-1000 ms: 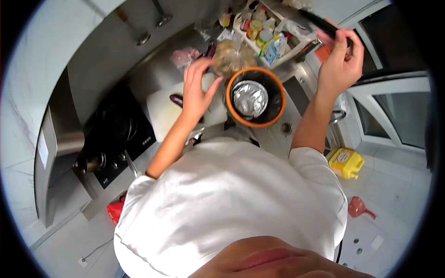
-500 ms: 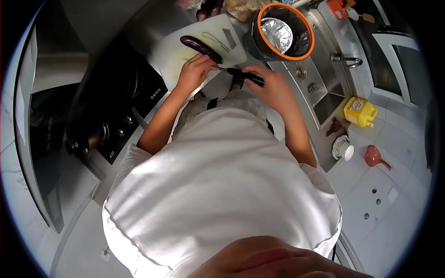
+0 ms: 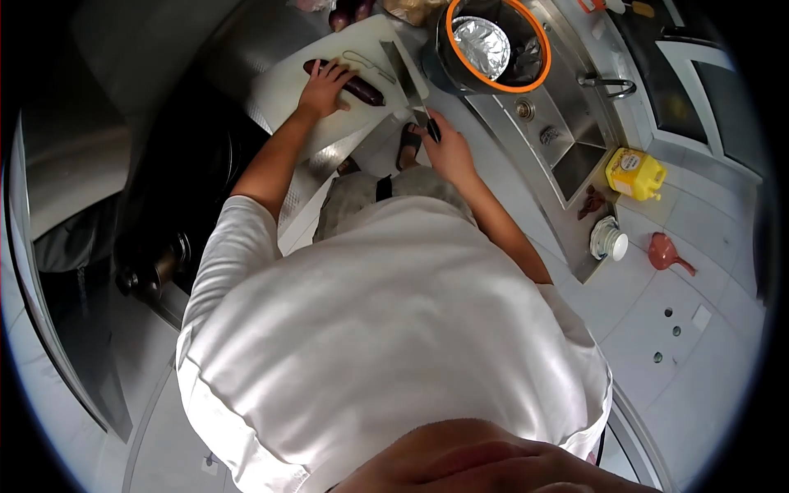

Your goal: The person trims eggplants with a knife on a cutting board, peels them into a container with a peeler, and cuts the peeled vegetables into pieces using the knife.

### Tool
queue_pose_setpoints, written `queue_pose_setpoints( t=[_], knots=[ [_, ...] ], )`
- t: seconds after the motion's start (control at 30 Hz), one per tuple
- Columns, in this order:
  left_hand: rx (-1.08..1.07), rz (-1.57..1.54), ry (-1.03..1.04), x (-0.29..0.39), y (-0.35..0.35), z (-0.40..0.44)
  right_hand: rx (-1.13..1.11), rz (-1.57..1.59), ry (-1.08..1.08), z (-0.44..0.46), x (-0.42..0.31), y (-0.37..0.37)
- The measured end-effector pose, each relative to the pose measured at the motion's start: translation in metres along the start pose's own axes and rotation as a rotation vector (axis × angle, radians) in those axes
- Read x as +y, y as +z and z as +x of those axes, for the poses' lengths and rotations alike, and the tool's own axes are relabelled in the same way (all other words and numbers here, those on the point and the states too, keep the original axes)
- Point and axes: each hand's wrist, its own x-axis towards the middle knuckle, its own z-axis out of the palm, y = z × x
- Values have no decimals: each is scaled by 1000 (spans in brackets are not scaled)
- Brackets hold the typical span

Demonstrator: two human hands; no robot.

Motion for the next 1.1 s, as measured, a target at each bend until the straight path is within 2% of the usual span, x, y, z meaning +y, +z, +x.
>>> queue_pose_setpoints(
  t=[0.07, 0.1, 0.13, 0.17, 0.2, 0.23, 0.3, 0.33, 0.37, 0.47, 0.5, 0.63, 0.83, 1.1],
  knots=[
    [-94, 59, -34, -11, 6, 7, 38, -42, -49, 11, 5, 5],
    [-172, 134, -61, -11, 2, 11, -8, 9, -23, 15, -2, 6],
    [-156, 104, -46, -9, 0, 12, -66, 60, 14, 13, -8, 6],
    [-190, 86, -116, -7, -2, 11, -160, 146, 139, 14, -11, 2],
    [-225, 69, -192, -4, -5, 7, -172, 142, 139, 14, -10, 5],
    [-226, 69, -205, 1, -6, -2, -167, 122, 108, 19, -9, 8],
    [-216, 182, -410, 5, -10, -25, -166, 107, 58, 33, -8, 22],
    [-133, 244, -417, 8, -10, -43, -102, 87, -76, 39, -5, 34],
    [-150, 246, -503, 11, -7, -57, -42, 70, -202, 42, -1, 46],
    [-151, 244, -676, 33, -5, -79, -238, 4, -145, 52, -27, 66],
    [-170, 252, -710, 35, -5, -79, -242, -96, -218, 54, -35, 75],
    [-238, 243, -796, 38, -5, -74, -283, -278, -280, 59, -40, 105],
    [-258, 218, -881, 42, -3, -69, -273, -289, -284, 55, -25, 107],
    [-272, 213, -892, 41, -3, -65, -310, -228, -256, 56, -12, 95]
  ],
)
